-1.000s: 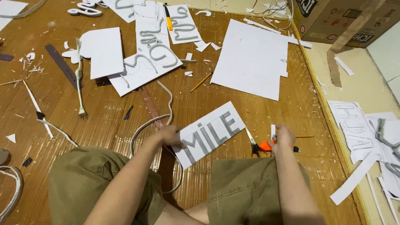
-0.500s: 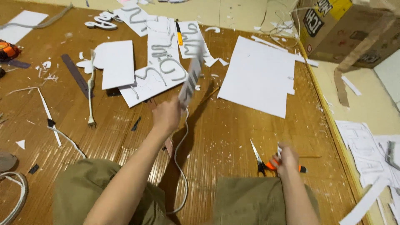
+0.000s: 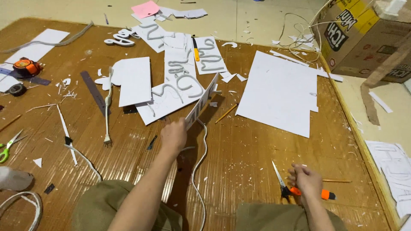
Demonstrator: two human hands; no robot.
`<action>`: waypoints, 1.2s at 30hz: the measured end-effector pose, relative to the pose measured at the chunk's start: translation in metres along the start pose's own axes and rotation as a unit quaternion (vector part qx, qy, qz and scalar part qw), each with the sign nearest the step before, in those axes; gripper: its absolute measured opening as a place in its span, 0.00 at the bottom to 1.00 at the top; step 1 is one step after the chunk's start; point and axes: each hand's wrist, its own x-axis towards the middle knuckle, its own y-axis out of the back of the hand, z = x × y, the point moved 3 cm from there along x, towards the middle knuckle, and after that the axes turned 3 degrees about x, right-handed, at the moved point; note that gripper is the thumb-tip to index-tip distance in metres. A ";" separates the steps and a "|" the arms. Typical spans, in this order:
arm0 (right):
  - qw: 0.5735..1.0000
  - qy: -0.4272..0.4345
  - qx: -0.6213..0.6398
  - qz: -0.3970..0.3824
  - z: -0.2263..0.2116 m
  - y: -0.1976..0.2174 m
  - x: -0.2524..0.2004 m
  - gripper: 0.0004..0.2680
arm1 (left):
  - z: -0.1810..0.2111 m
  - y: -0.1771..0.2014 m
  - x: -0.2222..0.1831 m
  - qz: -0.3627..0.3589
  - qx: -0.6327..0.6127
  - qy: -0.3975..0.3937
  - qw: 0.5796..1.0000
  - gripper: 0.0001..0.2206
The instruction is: The person cuts LED strips to length and glues them onto a foam board template to assemble a custom LED sign.
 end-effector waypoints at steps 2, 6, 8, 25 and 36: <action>0.998 0.040 -0.041 0.027 0.010 0.001 0.008 0.10 | 0.000 0.012 0.000 -0.019 -0.086 0.032 0.996 0.07; 0.988 0.125 -0.078 0.042 0.008 0.007 0.006 0.22 | 0.018 0.064 -0.009 -0.123 -0.357 0.152 0.914 0.13; 0.997 0.081 0.013 -0.014 -0.022 -0.004 -0.026 0.15 | 0.029 0.090 -0.029 -0.181 -0.451 0.160 0.859 0.13; 0.868 -0.036 0.447 -0.214 0.025 -0.069 -0.043 0.13 | 0.089 0.088 -0.084 -0.026 -0.405 -0.051 0.912 0.22; 0.839 -0.101 0.480 -0.235 -0.005 -0.074 -0.077 0.11 | 0.165 0.100 -0.179 0.140 -0.386 -0.483 0.774 0.15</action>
